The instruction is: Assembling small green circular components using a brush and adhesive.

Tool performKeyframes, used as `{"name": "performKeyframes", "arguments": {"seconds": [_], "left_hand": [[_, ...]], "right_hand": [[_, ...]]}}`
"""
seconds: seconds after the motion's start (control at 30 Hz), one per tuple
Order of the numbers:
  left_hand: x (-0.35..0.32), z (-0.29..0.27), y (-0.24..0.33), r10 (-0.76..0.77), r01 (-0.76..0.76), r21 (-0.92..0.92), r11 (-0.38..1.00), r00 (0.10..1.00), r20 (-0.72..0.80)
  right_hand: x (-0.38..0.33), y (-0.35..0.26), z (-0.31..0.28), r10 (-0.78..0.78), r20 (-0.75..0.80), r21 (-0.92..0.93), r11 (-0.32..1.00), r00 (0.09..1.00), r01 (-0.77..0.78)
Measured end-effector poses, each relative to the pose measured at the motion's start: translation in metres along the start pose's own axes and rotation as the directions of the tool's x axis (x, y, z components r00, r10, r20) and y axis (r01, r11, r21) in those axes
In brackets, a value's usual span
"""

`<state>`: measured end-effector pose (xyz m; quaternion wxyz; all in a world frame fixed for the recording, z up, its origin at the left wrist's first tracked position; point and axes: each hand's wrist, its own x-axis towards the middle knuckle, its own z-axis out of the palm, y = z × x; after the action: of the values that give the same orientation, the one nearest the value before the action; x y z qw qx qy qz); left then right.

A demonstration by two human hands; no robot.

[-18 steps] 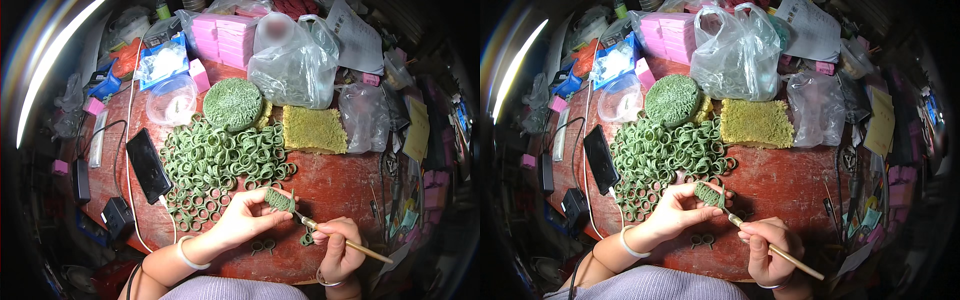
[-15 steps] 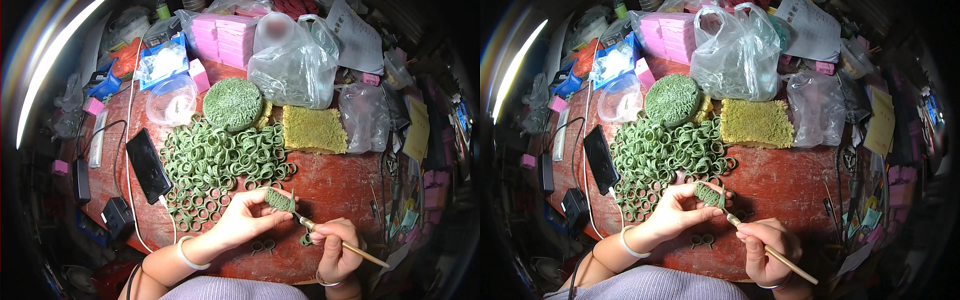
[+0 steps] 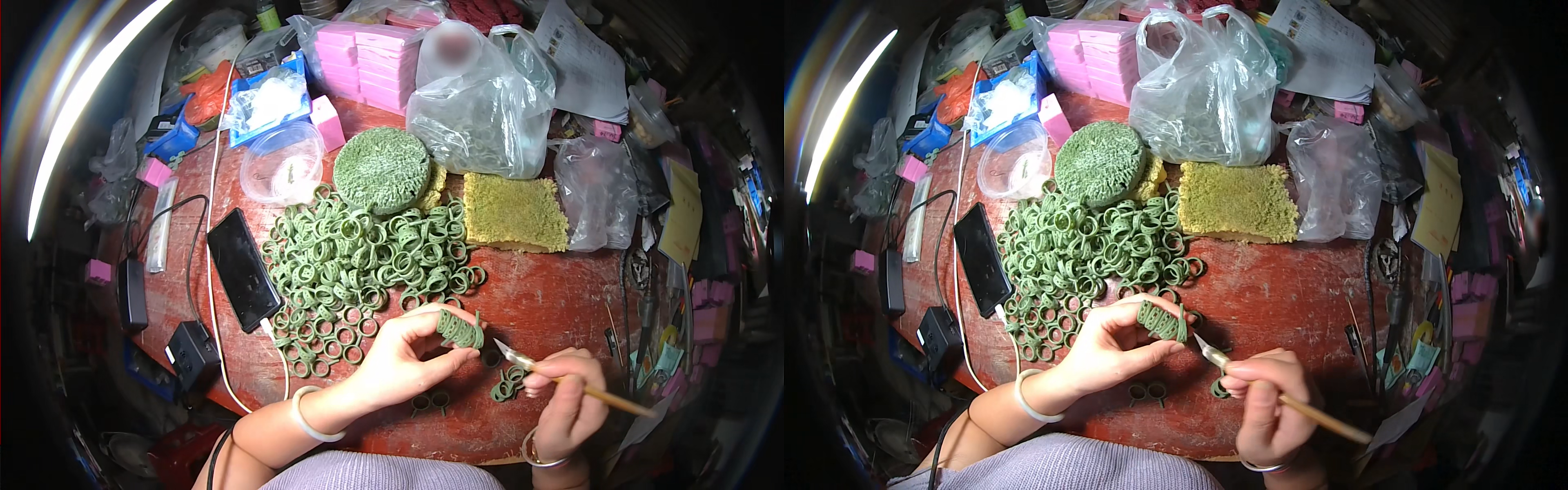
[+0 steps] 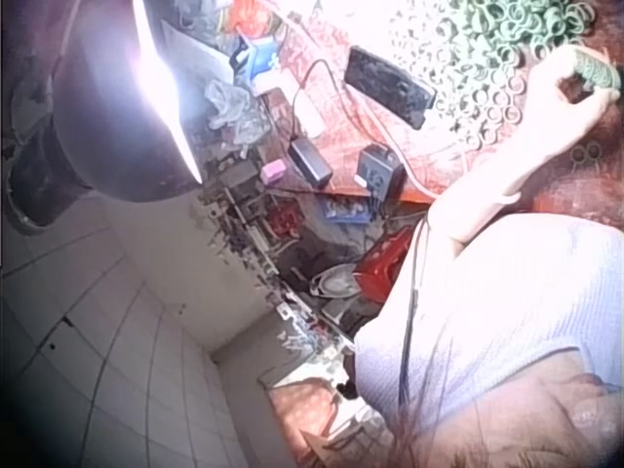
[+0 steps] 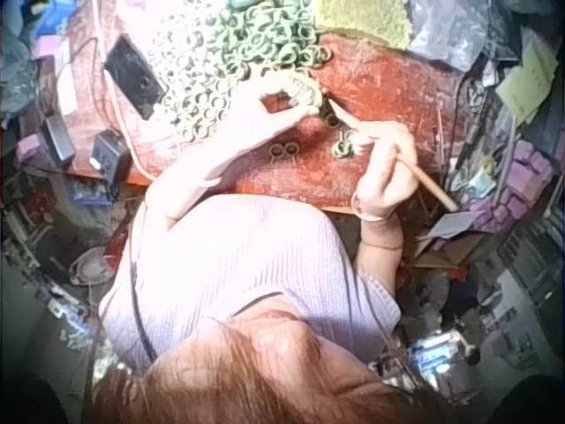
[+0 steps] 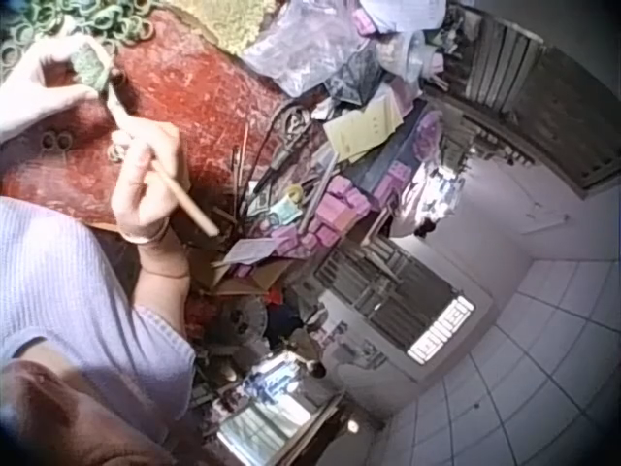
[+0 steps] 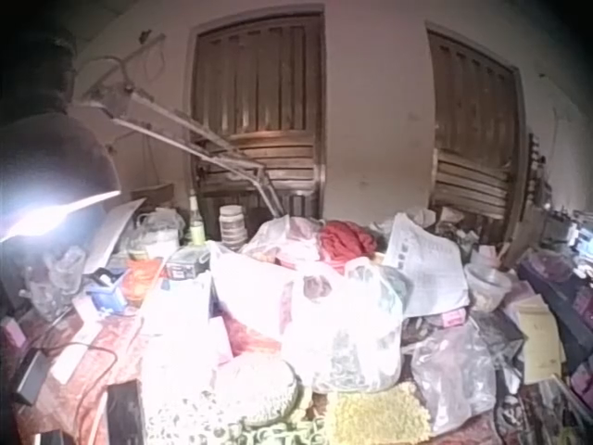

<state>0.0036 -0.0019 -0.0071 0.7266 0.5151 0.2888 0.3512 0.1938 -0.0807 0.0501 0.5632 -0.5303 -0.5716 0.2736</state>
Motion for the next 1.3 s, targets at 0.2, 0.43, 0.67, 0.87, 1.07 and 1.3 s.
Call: {"name": "performKeyframes", "arguments": {"seconds": [0.2,0.43,0.67,0.87,1.07,1.3], "left_hand": [[0.0005,0.0043,0.0042,0.011,-0.007,0.042,0.999,0.996,-0.094],[0.0016,0.0035,0.0035,0.181,-0.133,0.339,0.931,0.977,-0.115],[0.0021,0.0016,0.0020,0.248,-0.192,0.406,0.894,0.965,-0.089],[0.0034,0.0028,0.0052,0.289,-0.222,0.468,0.856,0.954,-0.076],[0.0016,0.0021,0.0049,0.288,-0.249,0.450,0.857,0.958,-0.018],[0.0006,0.0011,0.0070,0.142,-0.128,0.268,0.955,0.989,-0.035]], "right_hand": [[0.0029,-0.0031,0.0020,-0.137,0.177,-0.257,0.949,0.975,0.180],[0.0040,-0.0040,0.0023,-0.145,0.199,-0.286,0.938,0.969,0.199],[0.0036,-0.0038,0.0032,-0.134,0.203,-0.285,0.940,0.970,0.189],[0.0048,-0.0017,0.0071,-0.170,0.228,-0.333,0.912,0.959,0.241],[0.0054,-0.0067,-0.0009,0.226,0.110,-0.071,0.973,0.968,-0.219],[0.0058,-0.0061,-0.0019,0.407,0.041,0.144,0.901,0.913,-0.408]]}}
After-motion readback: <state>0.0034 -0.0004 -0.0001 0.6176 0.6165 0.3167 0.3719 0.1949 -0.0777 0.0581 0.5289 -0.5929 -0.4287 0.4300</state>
